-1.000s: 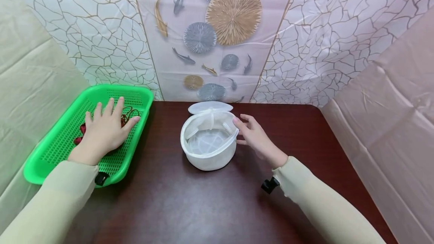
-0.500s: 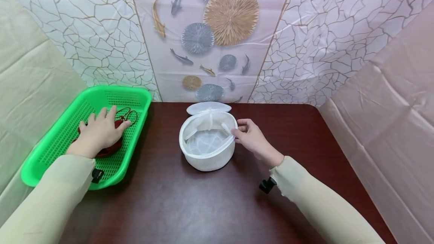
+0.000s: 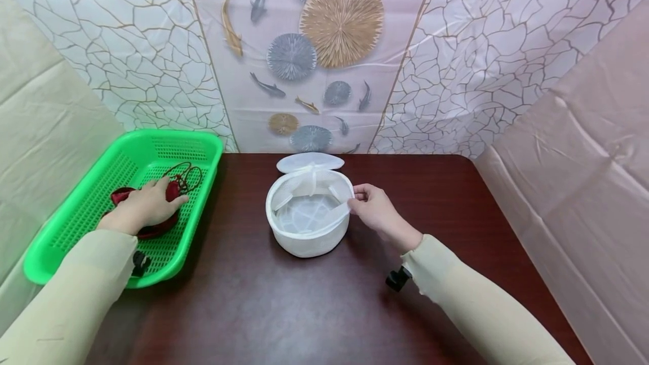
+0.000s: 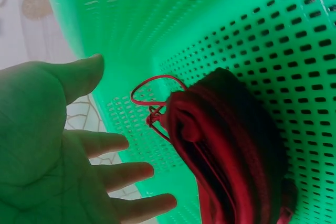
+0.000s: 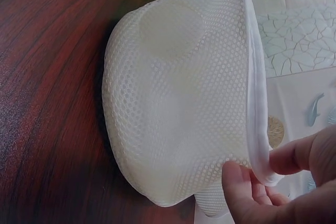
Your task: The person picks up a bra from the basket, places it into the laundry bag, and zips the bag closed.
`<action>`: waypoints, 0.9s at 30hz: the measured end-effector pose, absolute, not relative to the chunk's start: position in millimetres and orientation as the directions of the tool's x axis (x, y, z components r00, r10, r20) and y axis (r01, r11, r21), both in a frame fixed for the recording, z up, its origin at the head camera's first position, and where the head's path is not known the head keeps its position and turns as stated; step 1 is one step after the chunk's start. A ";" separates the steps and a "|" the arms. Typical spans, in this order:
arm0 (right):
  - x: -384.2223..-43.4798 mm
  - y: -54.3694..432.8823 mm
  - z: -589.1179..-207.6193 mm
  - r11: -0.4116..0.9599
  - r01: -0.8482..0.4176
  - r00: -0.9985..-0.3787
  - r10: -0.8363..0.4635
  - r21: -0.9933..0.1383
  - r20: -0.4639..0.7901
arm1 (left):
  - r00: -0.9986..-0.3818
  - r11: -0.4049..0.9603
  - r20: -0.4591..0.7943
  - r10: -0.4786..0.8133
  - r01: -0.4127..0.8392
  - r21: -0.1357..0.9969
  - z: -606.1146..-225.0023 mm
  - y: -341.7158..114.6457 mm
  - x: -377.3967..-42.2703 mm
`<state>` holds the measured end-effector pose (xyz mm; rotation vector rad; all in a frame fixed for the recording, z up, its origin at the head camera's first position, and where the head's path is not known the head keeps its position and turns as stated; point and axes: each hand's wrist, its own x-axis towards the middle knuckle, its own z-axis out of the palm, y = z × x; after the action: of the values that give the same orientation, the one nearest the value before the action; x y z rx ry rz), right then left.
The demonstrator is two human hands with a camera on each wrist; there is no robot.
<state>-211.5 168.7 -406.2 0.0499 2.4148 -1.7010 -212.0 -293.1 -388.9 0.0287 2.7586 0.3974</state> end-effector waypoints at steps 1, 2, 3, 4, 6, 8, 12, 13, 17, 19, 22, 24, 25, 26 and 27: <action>-211.4 168.8 -406.4 0.335 0.132 -0.983 -0.080 -0.933 -0.168 | -0.936 0.960 -0.343 0.077 -0.023 0.280 -390.3 -294.1 -212.3; -211.4 169.1 -406.7 0.327 0.130 -0.983 -0.079 -0.936 -0.164 | -0.936 0.959 -0.342 0.088 -0.014 0.284 -391.5 -294.9 -212.6; -211.2 169.1 -406.8 0.318 0.127 -0.984 -0.079 -0.940 -0.160 | -0.935 0.957 -0.342 0.096 -0.007 0.289 -392.5 -295.6 -212.8; -211.2 169.2 -407.1 0.308 0.127 -0.984 -0.080 -0.943 -0.158 | -0.933 0.957 -0.344 0.101 -0.004 0.292 -393.4 -296.2 -213.0; -211.2 169.0 -407.7 0.288 0.125 -0.985 -0.082 -0.950 -0.154 | -0.928 0.955 -0.357 0.105 -0.006 0.297 -395.3 -297.6 -213.0; -211.3 168.9 -408.6 0.259 0.130 -0.984 -0.082 -0.957 -0.156 | -0.919 0.955 -0.379 0.107 -0.011 0.297 -397.5 -299.3 -213.1; -211.4 168.8 -410.7 0.206 0.138 -0.983 -0.091 -0.969 -0.159 | -0.902 0.956 -0.417 0.115 -0.014 0.294 -403.4 -304.0 -213.6; -211.3 168.9 -411.1 0.195 0.136 -0.983 -0.095 -0.971 -0.157 | -0.899 0.956 -0.422 0.117 -0.013 0.294 -404.8 -305.2 -213.8; -211.4 168.2 -411.7 0.166 0.123 -0.985 -0.096 -0.978 -0.140 | -0.894 0.955 -0.432 0.122 -0.013 0.295 -408.1 -309.4 -214.0; -211.4 167.9 -411.6 0.155 0.117 -0.987 -0.095 -0.981 -0.132 | -0.894 0.955 -0.430 0.124 -0.011 0.297 -409.1 -310.9 -213.9; -211.6 167.8 -411.7 0.141 0.113 -0.988 -0.090 -0.984 -0.126 | -0.895 0.953 -0.424 0.136 0.001 0.304 -410.8 -313.3 -214.0; -211.7 167.7 -411.7 0.135 0.117 -0.988 -0.085 -0.984 -0.129 | -0.895 0.952 -0.422 0.143 0.007 0.307 -412.4 -315.2 -214.4; -211.7 167.8 -411.7 0.134 0.121 -0.988 -0.081 -0.984 -0.132 | -0.896 0.951 -0.419 0.146 0.009 0.310 -413.5 -316.4 -214.9; -211.7 167.8 -411.7 0.136 0.124 -0.988 -0.079 -0.983 -0.136 | -0.896 0.950 -0.418 0.147 0.010 0.313 -414.6 -317.5 -215.5; -211.9 167.8 -411.7 0.134 0.130 -0.987 -0.075 -0.982 -0.141 | -0.896 0.950 -0.419 0.146 0.008 0.313 -415.8 -318.8 -216.3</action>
<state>-211.9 167.8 -411.7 0.0551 2.2434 -1.9698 -216.3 -318.8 -415.8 0.1107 2.6530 0.4232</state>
